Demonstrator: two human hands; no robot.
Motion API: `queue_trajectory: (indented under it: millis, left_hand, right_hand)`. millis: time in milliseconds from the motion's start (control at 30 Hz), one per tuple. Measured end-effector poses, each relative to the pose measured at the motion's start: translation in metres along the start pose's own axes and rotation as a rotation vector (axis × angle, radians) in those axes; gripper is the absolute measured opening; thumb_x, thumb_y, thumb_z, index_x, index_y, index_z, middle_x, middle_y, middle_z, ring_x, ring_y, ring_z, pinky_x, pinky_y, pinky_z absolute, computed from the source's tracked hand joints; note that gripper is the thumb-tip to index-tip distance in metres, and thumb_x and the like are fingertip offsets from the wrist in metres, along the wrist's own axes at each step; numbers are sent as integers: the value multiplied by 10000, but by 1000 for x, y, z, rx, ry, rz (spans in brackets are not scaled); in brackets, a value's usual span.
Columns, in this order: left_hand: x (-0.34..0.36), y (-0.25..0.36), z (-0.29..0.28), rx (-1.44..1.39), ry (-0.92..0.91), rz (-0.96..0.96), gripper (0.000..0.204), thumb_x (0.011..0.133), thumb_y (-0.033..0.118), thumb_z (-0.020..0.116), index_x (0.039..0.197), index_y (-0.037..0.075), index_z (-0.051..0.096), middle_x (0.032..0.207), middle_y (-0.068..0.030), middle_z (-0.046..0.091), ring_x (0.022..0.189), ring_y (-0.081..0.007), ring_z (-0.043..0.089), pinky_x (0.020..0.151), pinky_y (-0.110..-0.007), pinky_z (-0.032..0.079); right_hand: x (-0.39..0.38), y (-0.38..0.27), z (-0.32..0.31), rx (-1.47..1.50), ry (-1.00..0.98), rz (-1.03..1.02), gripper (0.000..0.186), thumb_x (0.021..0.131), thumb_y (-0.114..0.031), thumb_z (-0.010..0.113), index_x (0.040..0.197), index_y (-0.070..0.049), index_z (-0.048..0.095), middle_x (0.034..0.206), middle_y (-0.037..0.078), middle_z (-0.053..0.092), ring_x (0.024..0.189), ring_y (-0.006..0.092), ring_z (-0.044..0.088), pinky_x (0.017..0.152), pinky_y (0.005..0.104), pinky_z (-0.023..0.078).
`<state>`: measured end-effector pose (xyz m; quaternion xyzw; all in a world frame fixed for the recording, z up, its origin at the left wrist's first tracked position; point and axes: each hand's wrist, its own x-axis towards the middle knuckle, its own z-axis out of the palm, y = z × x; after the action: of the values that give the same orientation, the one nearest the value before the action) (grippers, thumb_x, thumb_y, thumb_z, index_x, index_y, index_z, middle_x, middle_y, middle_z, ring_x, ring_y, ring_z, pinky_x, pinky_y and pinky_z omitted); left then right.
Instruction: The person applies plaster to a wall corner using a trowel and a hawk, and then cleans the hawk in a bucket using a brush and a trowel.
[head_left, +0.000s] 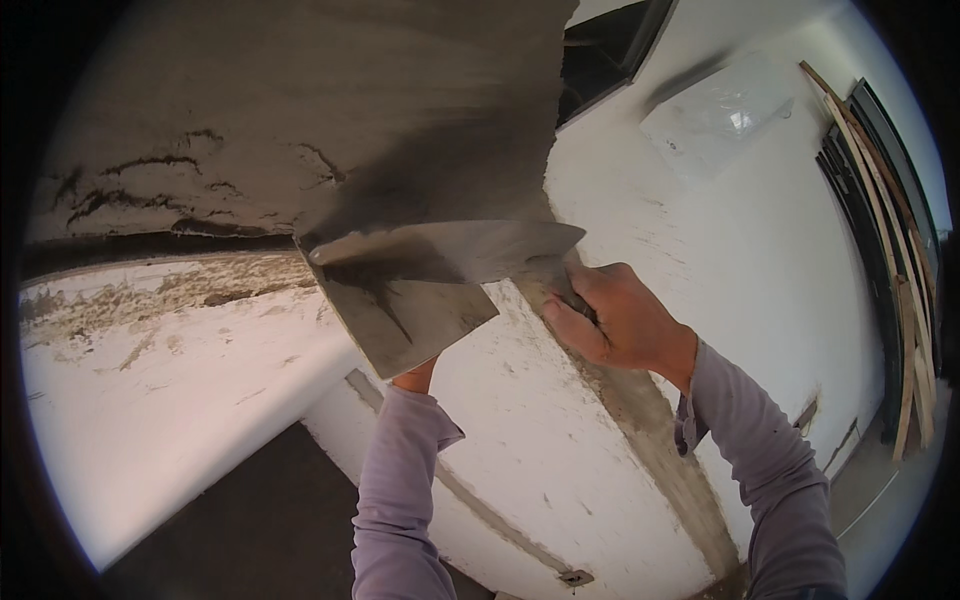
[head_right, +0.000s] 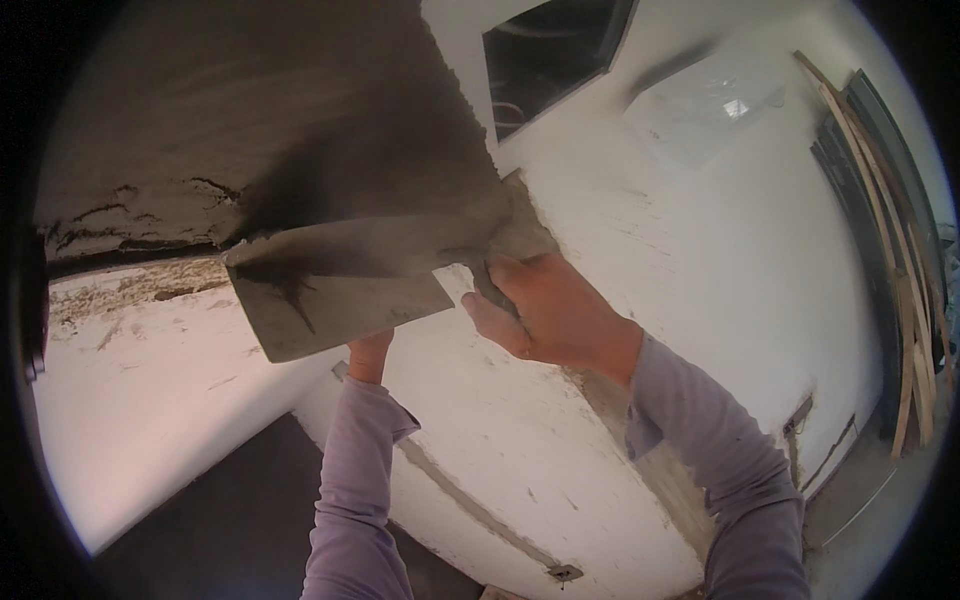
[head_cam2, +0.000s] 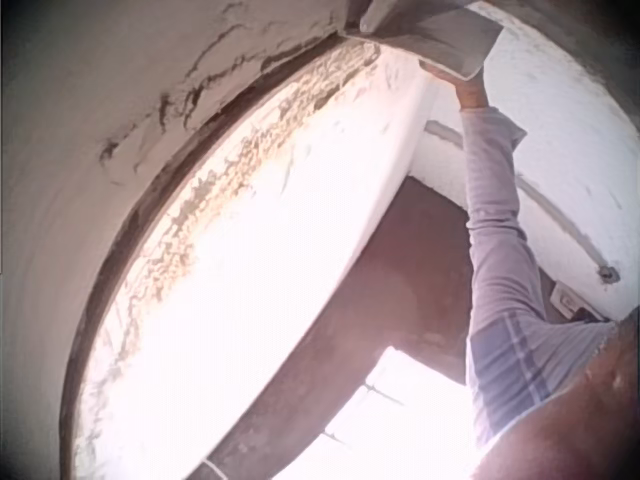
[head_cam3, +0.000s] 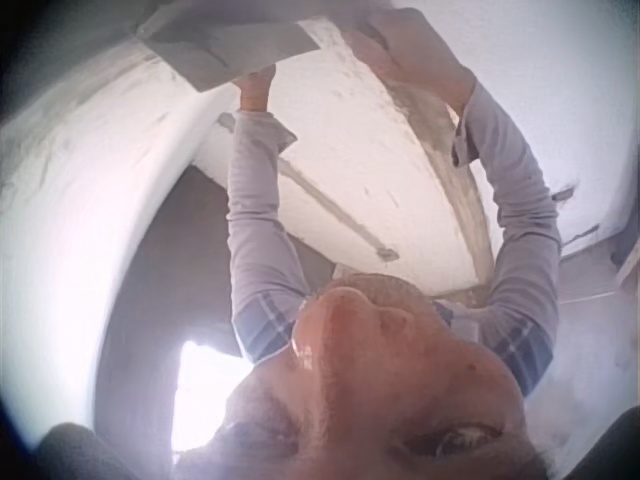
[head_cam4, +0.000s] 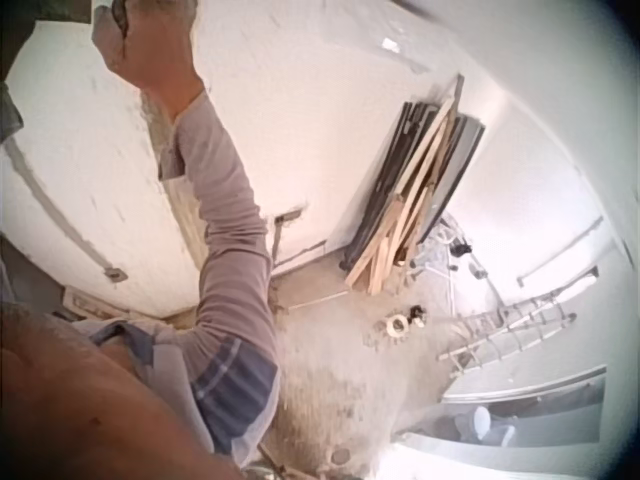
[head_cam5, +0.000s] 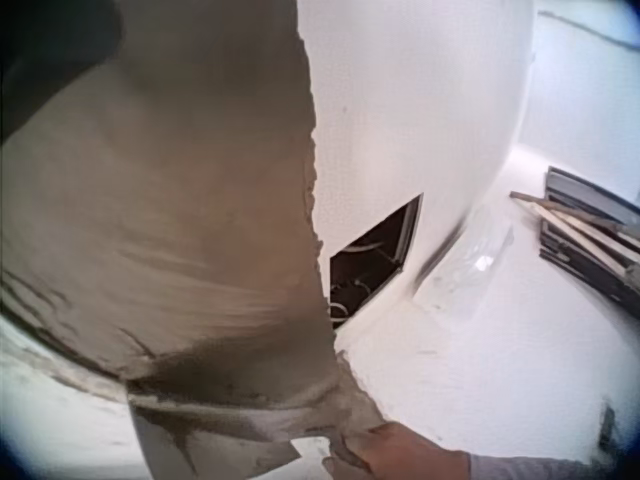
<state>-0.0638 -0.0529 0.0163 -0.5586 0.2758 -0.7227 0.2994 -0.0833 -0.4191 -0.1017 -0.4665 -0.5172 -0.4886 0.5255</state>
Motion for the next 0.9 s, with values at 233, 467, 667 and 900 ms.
queue_trajectory:
  millis: [233,467,667,900]
  left_hand:
    - [-6,7,-10,-34,19,-55,346,821,160,697,1120,12,606,1108,-138,630,1027,-335,590,924,-421,454]
    - [-6,11,-22,-77,13,-58,343,818,158,700,1114,12,607,1103,-136,631,1022,-329,593,924,-416,454]
    - [-6,12,-29,-114,7,-53,340,815,156,703,1108,12,608,1098,-133,633,1019,-323,594,924,-412,454]
    - [-5,8,-33,-135,6,-48,338,811,154,707,1102,12,609,1093,-130,634,1014,-317,597,924,-407,453]
  right_hand:
    - [16,3,6,-158,-10,52,336,859,-223,586,688,54,505,562,244,503,540,406,547,534,435,441]
    - [8,26,21,-162,52,134,332,848,-211,587,662,57,521,562,247,512,522,420,535,525,444,449]
    - [1,61,38,-204,93,87,276,849,-174,549,660,20,493,506,186,454,427,351,461,444,408,389]
    - [2,103,57,-182,75,138,338,874,-239,511,665,27,515,533,201,493,462,365,496,484,424,420]
